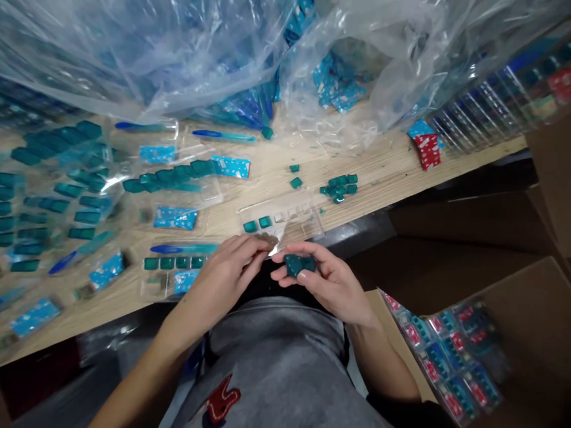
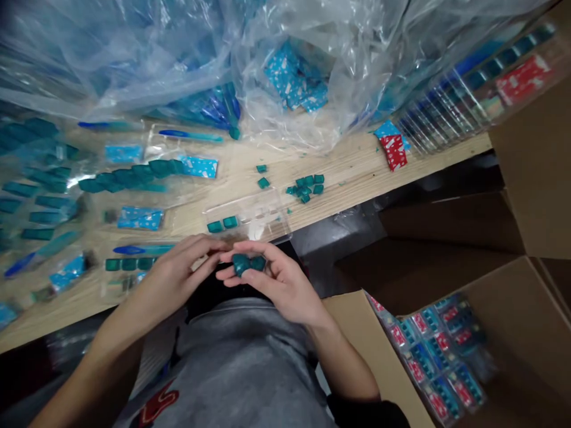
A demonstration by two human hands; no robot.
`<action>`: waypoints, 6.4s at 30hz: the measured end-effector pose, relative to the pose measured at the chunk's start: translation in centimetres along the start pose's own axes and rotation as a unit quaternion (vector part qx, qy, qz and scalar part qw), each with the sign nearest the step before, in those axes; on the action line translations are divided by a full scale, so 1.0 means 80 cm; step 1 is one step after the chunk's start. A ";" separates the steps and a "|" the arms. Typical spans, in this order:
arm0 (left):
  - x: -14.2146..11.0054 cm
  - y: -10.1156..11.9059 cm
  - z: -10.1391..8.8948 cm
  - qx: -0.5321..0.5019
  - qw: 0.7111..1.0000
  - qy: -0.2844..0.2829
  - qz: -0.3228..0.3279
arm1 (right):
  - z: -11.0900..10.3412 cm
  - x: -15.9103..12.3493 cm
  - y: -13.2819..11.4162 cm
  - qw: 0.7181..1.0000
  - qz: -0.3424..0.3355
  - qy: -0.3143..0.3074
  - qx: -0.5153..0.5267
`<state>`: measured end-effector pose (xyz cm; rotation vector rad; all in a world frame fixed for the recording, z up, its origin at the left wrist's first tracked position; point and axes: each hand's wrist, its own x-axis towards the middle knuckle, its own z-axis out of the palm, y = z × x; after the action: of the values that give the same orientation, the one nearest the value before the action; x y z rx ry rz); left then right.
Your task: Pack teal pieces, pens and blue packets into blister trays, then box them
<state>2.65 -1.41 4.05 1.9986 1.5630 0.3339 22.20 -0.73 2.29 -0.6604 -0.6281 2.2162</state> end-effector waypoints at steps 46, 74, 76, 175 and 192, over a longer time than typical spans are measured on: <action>0.006 0.038 -0.022 -0.121 0.979 0.156 0.039 | 0.018 0.021 -0.049 0.878 -0.105 -0.027 -0.466; -0.010 -0.007 0.012 -0.156 0.983 0.089 0.047 | -0.003 0.168 -0.222 0.522 -0.230 0.139 -0.810; -0.013 -0.011 0.010 -0.179 0.979 0.093 0.036 | 0.020 0.178 -0.228 0.553 -0.235 0.083 -0.795; 0.010 -0.021 0.038 0.068 0.995 -0.050 0.062 | -0.061 0.096 -0.056 0.647 -0.247 -0.011 -0.721; 0.210 -0.022 0.013 0.008 0.998 0.050 -0.030 | -0.110 0.070 -0.089 0.565 -0.367 0.248 -0.696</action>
<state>6.57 14.50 -0.29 1.9692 1.6890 0.4029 27.82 9.92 -1.44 -1.3198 -1.8723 0.3028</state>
